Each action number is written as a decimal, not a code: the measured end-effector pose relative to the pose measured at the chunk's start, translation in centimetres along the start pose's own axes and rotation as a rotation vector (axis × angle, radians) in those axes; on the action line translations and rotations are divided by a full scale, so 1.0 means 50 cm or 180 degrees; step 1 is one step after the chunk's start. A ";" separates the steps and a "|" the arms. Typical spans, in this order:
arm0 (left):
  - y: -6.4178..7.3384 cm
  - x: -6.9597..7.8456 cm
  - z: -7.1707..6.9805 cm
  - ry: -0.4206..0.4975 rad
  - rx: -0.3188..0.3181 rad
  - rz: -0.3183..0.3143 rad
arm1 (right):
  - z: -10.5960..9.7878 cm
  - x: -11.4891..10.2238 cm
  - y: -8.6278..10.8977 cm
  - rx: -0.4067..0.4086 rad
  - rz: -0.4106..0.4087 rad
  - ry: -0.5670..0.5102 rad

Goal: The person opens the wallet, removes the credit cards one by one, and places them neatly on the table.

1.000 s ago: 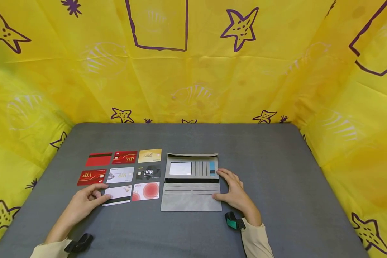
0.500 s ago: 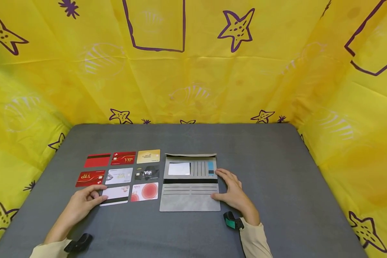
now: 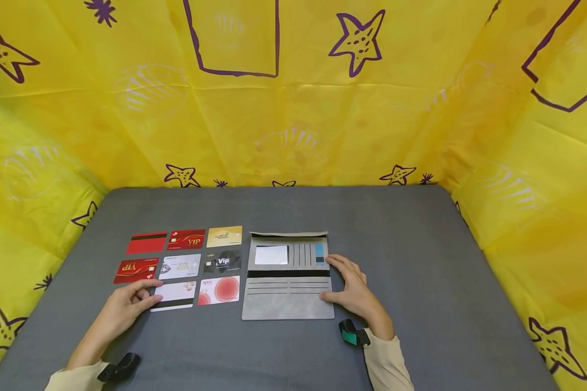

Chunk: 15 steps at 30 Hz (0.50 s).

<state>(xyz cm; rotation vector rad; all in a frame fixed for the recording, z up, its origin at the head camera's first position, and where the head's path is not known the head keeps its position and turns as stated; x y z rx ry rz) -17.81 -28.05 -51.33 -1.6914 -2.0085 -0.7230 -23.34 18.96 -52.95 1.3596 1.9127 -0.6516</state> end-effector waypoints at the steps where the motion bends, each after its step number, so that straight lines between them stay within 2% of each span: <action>1: -0.001 0.001 0.000 -0.0010 -0.0006 0.0002 | 0.000 0.000 0.000 0.0002 0.0000 -0.0005; 6: -0.004 0.006 0.002 -0.0038 -0.0016 0.0045 | 0.001 0.005 0.002 0.0011 -0.0007 -0.0025; 12: -0.003 0.009 -0.001 0.0036 0.0042 -0.0004 | 0.000 0.004 0.001 0.0034 -0.0060 0.0014; 15: -0.003 0.019 -0.004 0.0069 0.0120 0.0002 | -0.001 0.000 0.001 0.0035 -0.0085 0.0002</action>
Point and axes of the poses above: each hand's wrist, its own y-axis away from the middle knuckle, its own z-axis out of the palm, x = y × z, the point moved 8 cm from there along -y, towards the middle knuckle, and after that the axes turned 3 degrees about -z, right-handed, at the moved point
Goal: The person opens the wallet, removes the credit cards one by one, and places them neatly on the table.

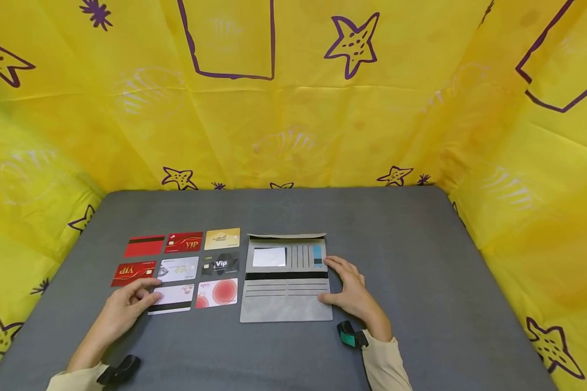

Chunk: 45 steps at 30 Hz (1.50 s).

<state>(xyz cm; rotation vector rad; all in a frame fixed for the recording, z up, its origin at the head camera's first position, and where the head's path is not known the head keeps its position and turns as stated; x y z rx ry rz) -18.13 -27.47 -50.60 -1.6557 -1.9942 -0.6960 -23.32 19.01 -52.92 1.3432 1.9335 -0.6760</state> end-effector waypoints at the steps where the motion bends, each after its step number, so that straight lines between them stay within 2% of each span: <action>1: 0.000 0.005 -0.001 0.0009 0.0044 0.0005 | 0.000 -0.001 0.000 -0.0002 -0.0007 -0.0002; 6: -0.003 0.040 0.000 0.0081 0.0233 0.0071 | 0.002 -0.002 -0.001 -0.0016 0.0017 -0.0006; 15: -0.017 0.117 0.038 0.0411 0.0041 0.0226 | 0.003 0.005 -0.001 -0.0012 0.0074 -0.0020; 23: -0.030 0.188 0.103 0.0566 -0.0349 0.0301 | 0.005 0.006 -0.001 -0.0030 0.0067 -0.0023; 26: -0.038 0.223 0.132 0.0648 -0.0480 0.0428 | 0.003 0.004 -0.001 -0.0019 0.0050 -0.0014; 31: -0.050 0.281 0.177 0.0728 -0.0555 0.0751 | 0.005 0.003 -0.001 -0.0014 0.0053 -0.0020; 36: -0.056 0.329 0.218 0.0714 -0.0653 0.0900 | 0.006 0.005 -0.001 -0.0023 0.0070 -0.0039; 40: -0.063 0.367 0.243 0.0710 -0.0678 0.1110 | 0.005 0.005 -0.001 -0.0009 0.0048 -0.0072; 45: -0.073 0.400 0.269 0.0690 -0.0737 0.1225 | 0.003 0.005 -0.001 -0.0007 0.0038 -0.0066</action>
Point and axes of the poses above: each hand's wrist, its own y-axis away from the middle knuckle, its own z-axis out of the palm, x = y × z, the point moved 8 cm from there along -y, towards the middle knuckle, and after that the axes turned 3 degrees about -z, right-handed, at the moved point
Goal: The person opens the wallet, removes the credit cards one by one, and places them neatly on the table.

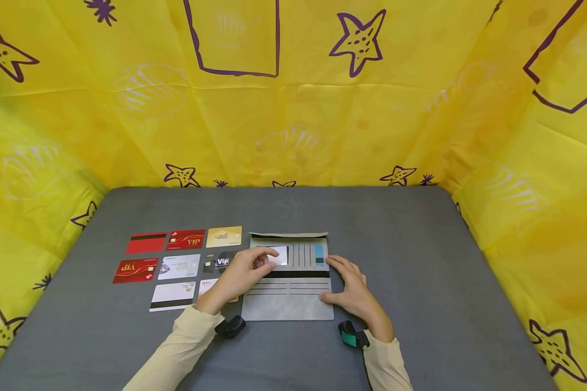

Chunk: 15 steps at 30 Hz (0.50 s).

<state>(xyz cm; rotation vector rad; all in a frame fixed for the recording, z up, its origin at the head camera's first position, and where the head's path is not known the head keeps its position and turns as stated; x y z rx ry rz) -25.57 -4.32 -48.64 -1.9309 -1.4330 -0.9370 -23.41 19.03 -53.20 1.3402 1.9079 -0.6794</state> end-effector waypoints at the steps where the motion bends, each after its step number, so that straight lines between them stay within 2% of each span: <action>1: -0.004 0.004 0.004 -0.0022 -0.0014 0.0028 | 0.000 0.000 0.000 -0.0003 0.0010 -0.0001; 15: -0.039 0.032 0.045 -0.0188 -0.0157 0.0128 | 0.003 0.002 -0.001 -0.0032 0.0138 0.0017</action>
Point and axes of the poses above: each hand's wrist, its own y-axis away from the middle knuckle, its own z-axis out of the palm, x = y × z, the point moved 8 cm from there along -y, towards the middle knuckle, and after that the axes turned 3 degrees about -z, right-handed, at the moved point
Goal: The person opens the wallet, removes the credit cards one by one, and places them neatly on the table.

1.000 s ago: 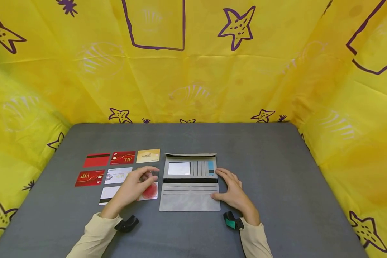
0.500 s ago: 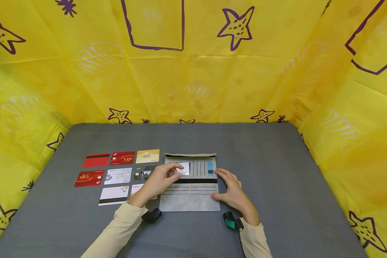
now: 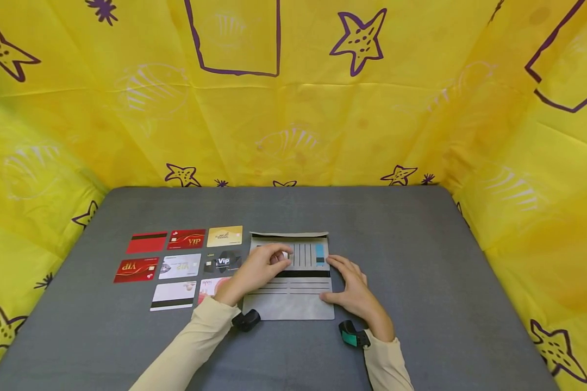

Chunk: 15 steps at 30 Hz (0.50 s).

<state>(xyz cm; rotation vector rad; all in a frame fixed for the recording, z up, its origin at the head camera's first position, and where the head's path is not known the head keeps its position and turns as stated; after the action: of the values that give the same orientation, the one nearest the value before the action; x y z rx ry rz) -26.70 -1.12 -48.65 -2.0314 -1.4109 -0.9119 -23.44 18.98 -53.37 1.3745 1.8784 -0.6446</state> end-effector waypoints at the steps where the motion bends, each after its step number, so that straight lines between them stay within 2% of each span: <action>1: -0.002 0.001 0.003 -0.0005 -0.0025 -0.0011 | 0.000 0.001 0.000 -0.0007 0.0016 0.0005; 8: -0.019 0.002 0.018 -0.0039 -0.0145 -0.0122 | -0.001 -0.001 -0.001 -0.0004 0.0019 0.0011; 15: -0.037 0.018 0.034 -0.0157 -0.0199 -0.0073 | -0.002 -0.001 -0.002 -0.0016 -0.0015 0.0018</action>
<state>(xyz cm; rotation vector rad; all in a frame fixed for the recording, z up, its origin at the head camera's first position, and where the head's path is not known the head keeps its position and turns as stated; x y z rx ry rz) -27.84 1.29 -49.05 -2.1012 -1.4517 -0.9324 -23.53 19.00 -53.28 1.3704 1.8872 -0.6387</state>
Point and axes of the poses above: each hand's wrist, its own y-axis away from the middle knuckle, its own z-axis out of the palm, x = y × z, the point moved 8 cm from there along -y, towards the middle knuckle, and after that the axes turned 3 degrees about -z, right-handed, at the moved point
